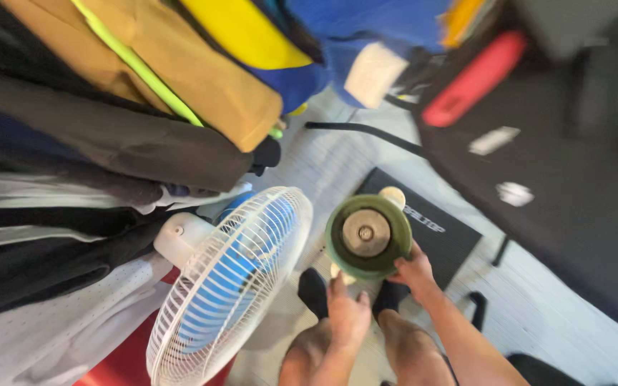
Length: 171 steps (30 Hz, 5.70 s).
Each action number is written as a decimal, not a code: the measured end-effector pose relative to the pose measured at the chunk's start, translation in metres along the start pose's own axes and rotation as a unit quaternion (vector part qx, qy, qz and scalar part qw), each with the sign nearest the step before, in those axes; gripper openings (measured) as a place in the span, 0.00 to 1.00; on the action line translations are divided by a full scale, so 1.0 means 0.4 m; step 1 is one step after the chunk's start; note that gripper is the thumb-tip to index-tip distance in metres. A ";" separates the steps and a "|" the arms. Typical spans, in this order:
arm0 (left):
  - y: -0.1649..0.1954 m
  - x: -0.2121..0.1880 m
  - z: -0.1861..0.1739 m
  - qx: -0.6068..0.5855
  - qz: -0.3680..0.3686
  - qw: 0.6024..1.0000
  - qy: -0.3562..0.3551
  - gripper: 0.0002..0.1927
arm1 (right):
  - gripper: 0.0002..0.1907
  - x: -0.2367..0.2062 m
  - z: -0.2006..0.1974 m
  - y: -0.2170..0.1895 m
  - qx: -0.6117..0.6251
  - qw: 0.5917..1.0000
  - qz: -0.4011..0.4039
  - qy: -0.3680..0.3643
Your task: The person disassembles a blue desk fan, unscrewing and removing the front grille and blade assembly by hand. They then wipe the fan's rear housing with a blue cloth and use a screwdriver to unscrew the motor housing on the ironing board.
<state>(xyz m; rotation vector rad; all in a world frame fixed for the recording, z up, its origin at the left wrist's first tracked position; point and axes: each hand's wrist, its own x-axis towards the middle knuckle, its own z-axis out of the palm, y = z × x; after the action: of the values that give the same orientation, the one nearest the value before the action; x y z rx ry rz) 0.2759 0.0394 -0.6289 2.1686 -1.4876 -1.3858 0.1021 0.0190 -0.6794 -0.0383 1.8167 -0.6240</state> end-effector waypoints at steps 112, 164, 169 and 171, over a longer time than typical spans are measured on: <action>1.505 -0.285 -0.739 0.029 0.475 0.860 -0.183 0.32 | 0.34 -0.800 -0.374 -1.132 0.394 0.878 -0.212 -0.173; 1.437 -0.478 -0.223 0.050 0.679 0.701 -0.214 0.33 | 0.27 -1.005 -1.160 -0.711 -0.312 0.658 -0.368 0.579; 1.427 -0.443 -0.164 0.048 0.618 0.738 -0.267 0.35 | 0.19 -0.902 -1.171 -0.615 -0.140 0.797 -0.340 0.479; 1.430 -0.438 -0.156 0.045 0.571 0.767 -0.290 0.33 | 0.18 -0.888 -1.170 -0.600 -0.115 0.795 -0.356 0.479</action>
<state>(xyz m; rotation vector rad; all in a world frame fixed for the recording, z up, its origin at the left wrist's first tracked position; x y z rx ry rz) -0.0589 -0.1205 -0.1558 0.4057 -2.4173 -1.4251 -0.2629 0.1149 -0.1691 -0.7196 2.8964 -1.0560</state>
